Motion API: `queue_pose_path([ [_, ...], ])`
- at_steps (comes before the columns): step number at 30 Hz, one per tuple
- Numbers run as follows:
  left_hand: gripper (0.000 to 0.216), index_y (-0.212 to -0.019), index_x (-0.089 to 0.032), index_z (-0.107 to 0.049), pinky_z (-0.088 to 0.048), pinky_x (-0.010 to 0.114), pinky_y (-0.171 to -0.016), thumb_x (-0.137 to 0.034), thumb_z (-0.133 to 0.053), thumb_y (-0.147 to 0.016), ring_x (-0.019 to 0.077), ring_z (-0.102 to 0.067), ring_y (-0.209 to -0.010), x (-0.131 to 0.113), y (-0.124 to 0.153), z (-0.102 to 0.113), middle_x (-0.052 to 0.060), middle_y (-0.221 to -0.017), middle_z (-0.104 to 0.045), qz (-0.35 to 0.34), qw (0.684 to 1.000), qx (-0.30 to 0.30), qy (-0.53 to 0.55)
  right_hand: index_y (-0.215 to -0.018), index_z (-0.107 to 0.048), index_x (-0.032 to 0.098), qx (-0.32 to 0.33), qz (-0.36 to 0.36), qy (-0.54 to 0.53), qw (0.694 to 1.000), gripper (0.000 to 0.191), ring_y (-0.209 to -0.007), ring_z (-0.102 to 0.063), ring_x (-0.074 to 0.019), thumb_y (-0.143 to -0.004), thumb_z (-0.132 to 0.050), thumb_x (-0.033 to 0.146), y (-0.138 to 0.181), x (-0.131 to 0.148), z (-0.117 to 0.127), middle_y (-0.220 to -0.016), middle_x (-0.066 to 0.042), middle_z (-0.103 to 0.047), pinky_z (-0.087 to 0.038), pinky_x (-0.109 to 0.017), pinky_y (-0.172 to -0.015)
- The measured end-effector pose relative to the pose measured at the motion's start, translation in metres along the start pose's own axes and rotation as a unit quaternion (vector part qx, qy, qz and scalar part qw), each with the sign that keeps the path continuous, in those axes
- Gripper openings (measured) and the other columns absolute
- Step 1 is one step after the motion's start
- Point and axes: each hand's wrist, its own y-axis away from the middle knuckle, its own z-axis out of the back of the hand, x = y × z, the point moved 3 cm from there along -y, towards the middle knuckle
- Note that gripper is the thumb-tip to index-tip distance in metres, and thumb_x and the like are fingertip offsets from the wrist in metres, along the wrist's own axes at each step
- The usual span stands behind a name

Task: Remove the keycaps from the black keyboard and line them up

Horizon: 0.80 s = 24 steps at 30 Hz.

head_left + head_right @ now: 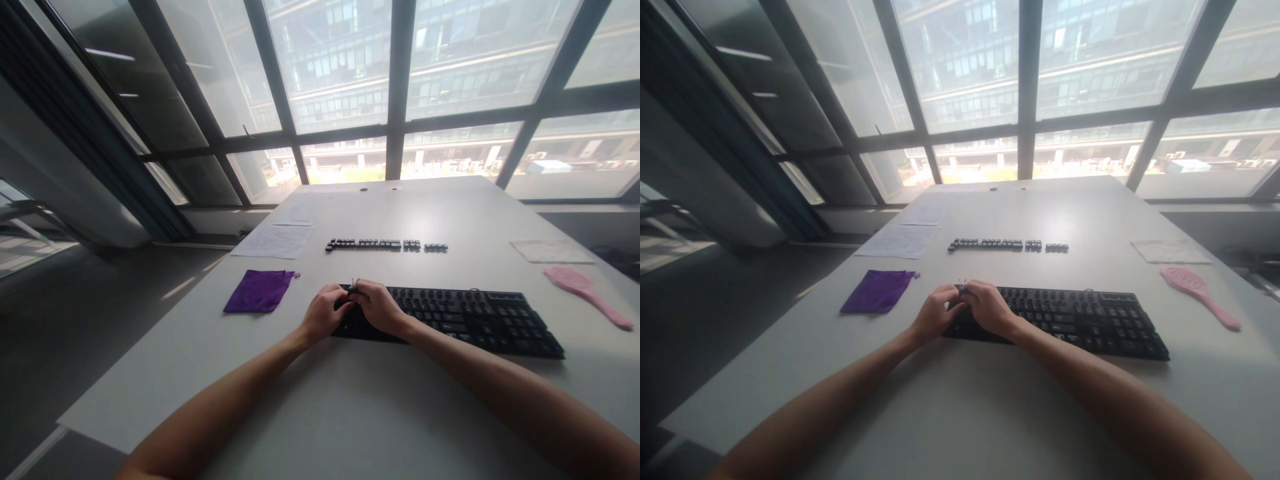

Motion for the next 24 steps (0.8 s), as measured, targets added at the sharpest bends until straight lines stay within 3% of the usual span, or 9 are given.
queue_pose_path([
  [6,0.014,-0.097,-0.023,-0.067,-0.048,0.034,-0.083,-0.034,-0.058,-0.094,0.0221,-0.060,-0.091,-0.004,0.001,0.002,0.007,-0.095,-0.065,-0.034,0.999,-0.012,-0.037,-0.079,-0.062,0.019,-0.033,-0.012,-0.020,0.999,0.016,-0.074,-0.057,-0.0167,-0.091,-0.052,0.018,-0.002,-0.002,0.003,-0.078,-0.002,-0.063,-0.043,-0.028,-0.071],
  [13,0.015,-0.104,-0.021,-0.061,-0.048,0.034,-0.087,-0.033,-0.054,-0.097,0.0209,-0.059,-0.097,-0.001,0.006,-0.002,0.006,-0.099,-0.065,-0.054,0.996,-0.067,-0.017,-0.083,-0.058,0.020,-0.029,0.022,0.037,0.999,0.019,-0.077,-0.054,-0.0170,-0.096,-0.045,0.023,0.001,0.003,-0.003,-0.085,-0.004,-0.059,-0.042,-0.028,-0.071],
  [17,0.023,-0.114,-0.022,-0.056,-0.050,0.035,-0.083,-0.035,-0.059,-0.095,0.0202,-0.061,-0.093,0.003,0.006,0.001,0.005,-0.099,-0.066,-0.092,0.991,-0.096,-0.003,-0.083,-0.055,0.020,-0.052,-0.037,0.040,0.997,0.020,-0.067,-0.054,-0.0158,-0.098,-0.045,0.029,0.000,-0.005,-0.003,-0.076,-0.002,-0.062,-0.039,-0.027,-0.064],
  [24,0.019,-0.114,-0.025,-0.064,-0.050,0.038,-0.090,-0.027,-0.057,-0.096,0.0214,-0.060,-0.102,-0.011,0.004,0.003,0.007,-0.109,-0.067,-0.161,0.985,-0.052,-0.009,-0.079,-0.051,0.021,-0.090,-0.117,-0.054,0.988,0.020,-0.061,-0.062,-0.0172,-0.095,-0.049,0.033,-0.005,-0.016,0.001,-0.067,-0.001,-0.066,-0.042,-0.028,-0.059],
])
